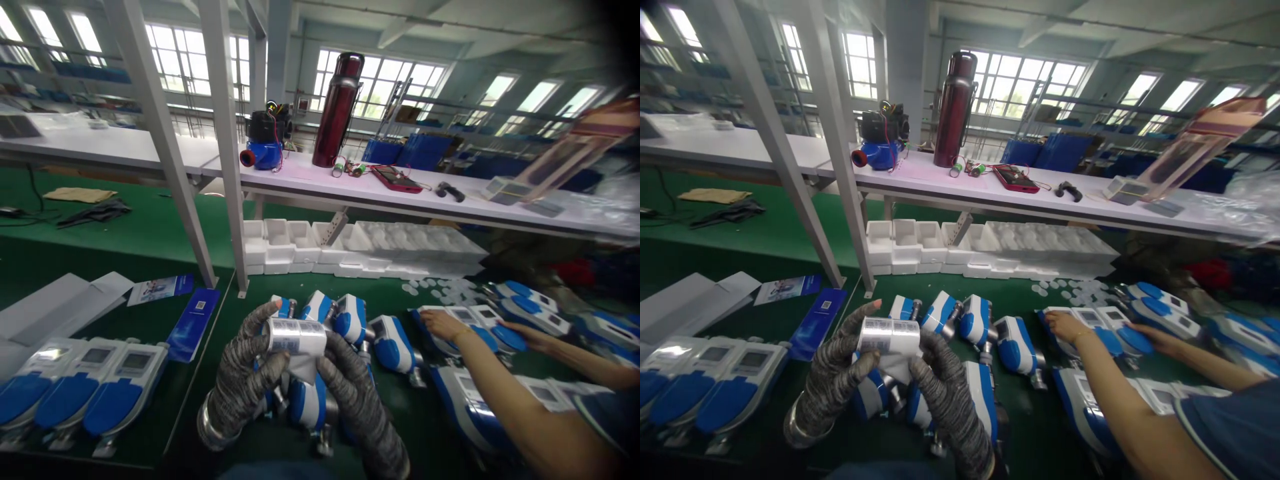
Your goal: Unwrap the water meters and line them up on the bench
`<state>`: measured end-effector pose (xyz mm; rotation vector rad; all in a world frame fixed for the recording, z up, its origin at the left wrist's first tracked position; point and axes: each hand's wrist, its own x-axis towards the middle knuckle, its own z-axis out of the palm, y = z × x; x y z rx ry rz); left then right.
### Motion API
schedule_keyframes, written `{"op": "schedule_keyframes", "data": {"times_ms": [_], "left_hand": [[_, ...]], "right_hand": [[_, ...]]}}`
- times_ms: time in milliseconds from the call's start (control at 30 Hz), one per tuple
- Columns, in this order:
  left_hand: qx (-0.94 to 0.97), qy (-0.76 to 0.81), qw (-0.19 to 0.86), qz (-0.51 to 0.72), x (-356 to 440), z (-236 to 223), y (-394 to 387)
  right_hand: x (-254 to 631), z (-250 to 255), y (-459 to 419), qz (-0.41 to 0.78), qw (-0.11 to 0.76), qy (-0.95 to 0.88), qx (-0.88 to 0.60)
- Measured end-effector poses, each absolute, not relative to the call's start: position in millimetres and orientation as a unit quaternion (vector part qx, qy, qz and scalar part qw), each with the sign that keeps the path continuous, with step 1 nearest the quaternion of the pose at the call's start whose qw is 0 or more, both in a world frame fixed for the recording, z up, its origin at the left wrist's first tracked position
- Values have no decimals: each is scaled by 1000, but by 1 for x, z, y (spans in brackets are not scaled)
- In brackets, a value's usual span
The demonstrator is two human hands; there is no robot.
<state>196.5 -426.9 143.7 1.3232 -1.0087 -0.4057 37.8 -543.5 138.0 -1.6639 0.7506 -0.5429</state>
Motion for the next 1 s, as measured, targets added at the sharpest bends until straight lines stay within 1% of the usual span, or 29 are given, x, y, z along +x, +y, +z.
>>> {"op": "schedule_keyframes", "data": {"times_ms": [67,100,133,200,267,300,367,433,500,567,667,767,833,933,1000], "left_hand": [[586,-420,666,-189,198,145,-424],[591,-405,669,-198,198,145,-423],[596,-392,670,-206,198,145,-422],[607,-381,666,-208,198,144,-421],[614,-385,659,-199,195,143,-421],[611,-394,659,-192,193,143,-422],[601,-409,662,-182,188,144,-422],[594,-421,664,-171,185,145,-423],[598,-419,664,-161,182,147,-422],[602,-418,656,-179,180,148,-420],[613,-416,636,-216,178,148,-417],[631,-415,622,-206,175,148,-417],[652,-388,615,-213,172,149,-420],[666,-339,617,-247,167,154,-424],[644,-342,631,-264,165,157,-426]], "right_hand": [[35,133,-546,-193,573,322,-729],[34,132,-548,-192,553,328,-741],[32,132,-549,-213,519,332,-758],[30,140,-553,-304,421,315,-794],[30,155,-555,-387,313,245,-832],[32,164,-555,-404,273,198,-850],[39,180,-555,-400,226,119,-880],[47,188,-555,-382,221,84,-893],[52,188,-555,-369,249,79,-892],[55,184,-556,-368,273,88,-884],[53,179,-557,-380,283,100,-875],[51,179,-557,-385,283,97,-873],[50,179,-557,-390,279,92,-872],[51,175,-558,-408,286,90,-863],[51,172,-559,-419,294,93,-854]]}}
